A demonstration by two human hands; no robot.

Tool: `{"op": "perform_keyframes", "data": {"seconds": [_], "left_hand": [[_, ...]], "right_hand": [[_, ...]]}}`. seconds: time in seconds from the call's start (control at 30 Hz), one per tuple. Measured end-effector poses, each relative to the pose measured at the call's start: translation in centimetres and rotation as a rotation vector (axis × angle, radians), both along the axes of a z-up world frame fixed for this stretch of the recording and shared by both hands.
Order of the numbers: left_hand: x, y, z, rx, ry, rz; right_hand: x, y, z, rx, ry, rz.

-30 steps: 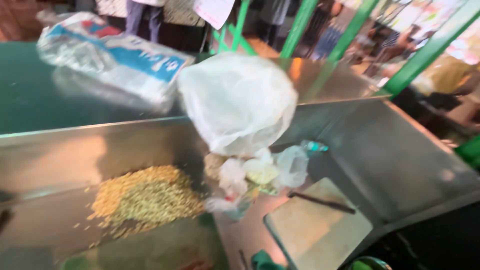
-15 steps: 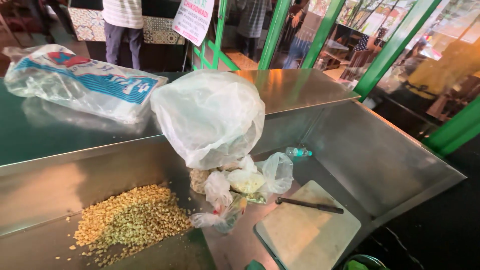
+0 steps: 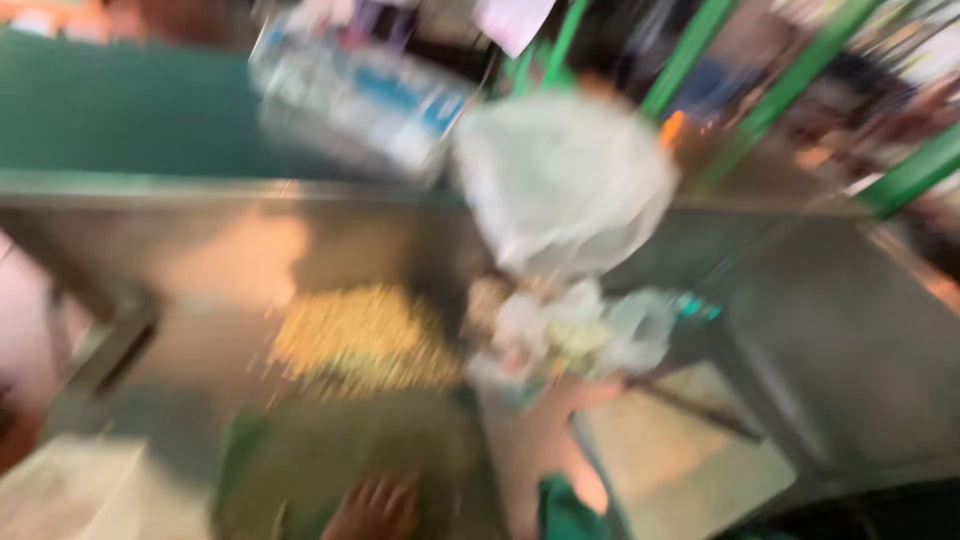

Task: Cut baby corn into small pieces on a cutting board.

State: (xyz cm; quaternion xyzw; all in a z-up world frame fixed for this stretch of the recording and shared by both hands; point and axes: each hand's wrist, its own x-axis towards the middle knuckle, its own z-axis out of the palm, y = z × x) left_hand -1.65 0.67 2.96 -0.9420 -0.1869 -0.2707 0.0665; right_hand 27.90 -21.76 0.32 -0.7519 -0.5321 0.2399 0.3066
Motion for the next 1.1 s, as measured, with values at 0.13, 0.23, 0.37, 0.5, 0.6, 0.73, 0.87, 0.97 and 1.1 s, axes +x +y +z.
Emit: {"op": "perform_keyframes", "data": {"seconds": [0.13, 0.23, 0.37, 0.5, 0.6, 0.73, 0.87, 0.97, 1.1], "left_hand": [[-1.9, -1.5, 17.2, -0.538, 0.564, -0.002], [-3.5, -2.8, 20.2, -0.648, 0.539, 0.072], [-2.7, -2.5, 21.6, -0.702, 0.441, 0.114], [-2.7, -3.2, 22.6, -0.709, 0.407, 0.157], [-2.3, -2.7, 24.4, -0.696, 0.424, 0.141], [-2.0, -2.1, 21.9, -0.683, 0.439, 0.105], [-2.4, -3.4, 19.4, -0.694, 0.406, 0.154], [-2.4, -4.0, 20.5, -0.701, 0.411, 0.198], [-2.0, -4.6, 23.3, -0.717, 0.389, 0.228]], "right_hand": [[-7.2, -0.7, 8.0, -0.198, 0.189, 0.101], [-11.9, -1.9, 18.1, -0.356, 0.174, 0.016], [-11.1, -1.3, 17.0, -0.390, 0.212, -0.096], [-11.6, -3.0, 12.4, -0.318, 0.236, -0.103], [-13.0, -2.7, 13.9, -0.353, 0.245, -0.123], [-13.5, -2.2, 10.8, -0.372, 0.257, -0.044], [-15.1, -1.6, 10.0, -0.374, 0.160, 0.070], [-15.8, -0.9, 13.8, -0.366, 0.129, 0.045], [-15.6, -0.7, 16.1, -0.386, 0.152, -0.011]]}}
